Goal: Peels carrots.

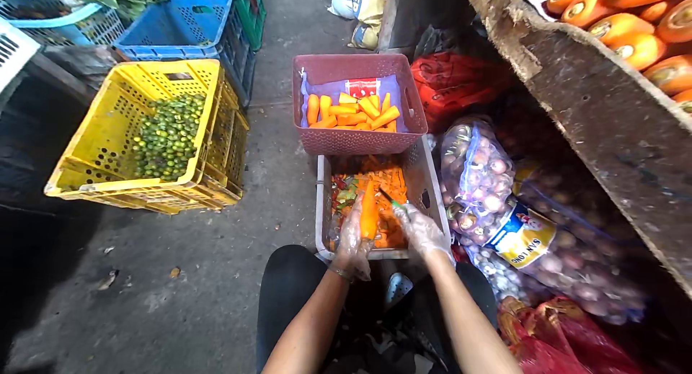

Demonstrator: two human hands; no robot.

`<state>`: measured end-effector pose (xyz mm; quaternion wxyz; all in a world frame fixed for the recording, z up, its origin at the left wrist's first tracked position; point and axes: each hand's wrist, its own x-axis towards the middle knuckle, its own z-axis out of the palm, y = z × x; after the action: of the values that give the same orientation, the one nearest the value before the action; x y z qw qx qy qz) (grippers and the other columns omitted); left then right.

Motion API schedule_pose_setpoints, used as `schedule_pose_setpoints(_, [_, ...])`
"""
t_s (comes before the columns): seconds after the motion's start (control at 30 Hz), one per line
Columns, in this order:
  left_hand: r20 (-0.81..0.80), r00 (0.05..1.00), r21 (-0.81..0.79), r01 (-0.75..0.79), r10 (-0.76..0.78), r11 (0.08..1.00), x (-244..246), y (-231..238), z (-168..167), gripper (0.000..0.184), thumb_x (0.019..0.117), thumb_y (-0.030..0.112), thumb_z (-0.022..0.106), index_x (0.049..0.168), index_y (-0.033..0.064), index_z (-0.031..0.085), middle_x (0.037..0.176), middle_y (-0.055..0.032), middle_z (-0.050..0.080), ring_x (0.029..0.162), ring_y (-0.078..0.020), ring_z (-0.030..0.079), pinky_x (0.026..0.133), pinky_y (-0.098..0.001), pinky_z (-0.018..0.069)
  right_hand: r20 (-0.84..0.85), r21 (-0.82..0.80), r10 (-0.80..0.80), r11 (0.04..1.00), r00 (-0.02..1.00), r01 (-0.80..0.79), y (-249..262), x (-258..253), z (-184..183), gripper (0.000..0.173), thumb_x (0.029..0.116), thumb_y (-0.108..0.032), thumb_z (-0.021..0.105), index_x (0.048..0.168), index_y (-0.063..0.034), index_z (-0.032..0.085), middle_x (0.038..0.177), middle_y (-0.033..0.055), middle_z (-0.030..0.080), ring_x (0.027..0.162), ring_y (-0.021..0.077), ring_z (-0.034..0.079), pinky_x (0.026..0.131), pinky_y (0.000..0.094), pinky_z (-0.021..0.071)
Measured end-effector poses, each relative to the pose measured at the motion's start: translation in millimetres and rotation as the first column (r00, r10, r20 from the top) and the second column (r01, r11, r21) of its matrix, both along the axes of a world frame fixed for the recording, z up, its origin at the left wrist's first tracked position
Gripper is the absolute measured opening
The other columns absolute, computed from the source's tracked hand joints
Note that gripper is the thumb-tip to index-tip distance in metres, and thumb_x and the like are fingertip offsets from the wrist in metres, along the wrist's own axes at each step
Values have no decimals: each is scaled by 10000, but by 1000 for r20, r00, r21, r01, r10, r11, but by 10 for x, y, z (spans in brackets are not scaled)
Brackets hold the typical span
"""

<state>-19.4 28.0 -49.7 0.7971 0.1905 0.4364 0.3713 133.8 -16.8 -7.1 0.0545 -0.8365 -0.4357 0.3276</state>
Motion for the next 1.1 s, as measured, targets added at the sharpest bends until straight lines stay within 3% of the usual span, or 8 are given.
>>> schedule_pose_setpoints(0.17, [-149, 988, 105, -17, 33, 994, -5, 85, -55, 444, 1126, 353, 309, 1524, 201, 436, 1070, -124, 651, 741, -179, 629, 600, -311, 538, -27, 94, 67, 994, 997, -64, -207, -1, 92, 565, 1076, -551, 375, 1453, -176, 564, 1225, 190, 701, 1164, 369, 666, 995, 616, 490])
schedule_pose_setpoints(0.3, [-347, 938, 260, 87, 9, 962, -15, 88, -96, 489, 1134, 317, 235, 1569, 150, 383, 1553, -119, 451, 1343, -206, 512, 1098, -404, 439, -65, 71, 199, 978, 978, -195, -424, -250, 142, 535, 1068, -550, 409, 1374, -162, 615, 1092, 176, 727, 1050, 356, 701, 918, 591, 522])
schedule_pose_setpoints(0.5, [-324, 946, 268, 104, -12, 958, -36, 47, -3, 495, 1134, 292, 213, 1572, 126, 375, 1555, -129, 446, 1332, -194, 519, 1085, -388, 446, -36, 22, 231, 973, 972, -231, -241, -220, 125, 570, 1071, -585, 364, 1403, -177, 584, 1118, 190, 718, 1083, 372, 692, 933, 592, 518])
schedule_pose_setpoints(0.57, [-285, 958, 216, 97, -32, 972, -11, 17, 25, 475, 1136, 295, 230, 1537, 125, 417, 1334, -120, 591, 1035, -162, 633, 850, -342, 547, -43, 45, 198, 980, 979, -196, -88, -136, 75, 556, 1078, -567, 360, 1411, -179, 580, 1150, 194, 712, 1107, 380, 683, 947, 605, 513])
schedule_pose_setpoints(0.67, [-116, 992, 102, 61, -49, 993, 28, -9, 31, 463, 1135, 324, 239, 1500, 124, 443, 956, -104, 648, 672, -156, 618, 574, -293, 536, -45, 63, 115, 992, 992, -112, 182, 38, -68, 555, 1078, -571, 353, 1412, -192, 584, 1252, 175, 686, 1199, 352, 646, 1012, 599, 483])
schedule_pose_setpoints(0.8, [32, 997, 31, 72, -73, 997, -7, 13, 86, 473, 1126, 392, 250, 1459, 147, 480, 872, -108, 657, 625, -167, 631, 521, -288, 537, -1, 58, -77, 995, 997, 76, 328, 287, -239, 560, 1095, -542, 322, 1467, -188, 547, 1367, 177, 642, 1309, 351, 587, 1085, 598, 435])
schedule_pose_setpoints(0.87, [99, 994, -61, 50, -44, 997, -9, 37, 108, 467, 1114, 439, 273, 1296, 108, 546, 789, -102, 644, 578, -165, 626, 476, -278, 527, -41, 97, -61, 993, 997, 65, 210, 321, -219, 574, 1104, -519, 317, 1462, -133, 544, 1385, 176, 628, 1323, 324, 578, 1112, 566, 418])
schedule_pose_setpoints(1.1, [91, 995, -187, -15, 32, 982, 9, 6, 121, 462, 1102, 448, 317, 1174, 69, 571, 834, -107, 643, 668, -183, 654, 563, -317, 570, -68, 296, 270, 925, 961, -239, -510, -88, 64, 497, 1059, -491, 460, 1256, -90, 679, 955, 178, 733, 911, 352, 720, 818, 578, 549])
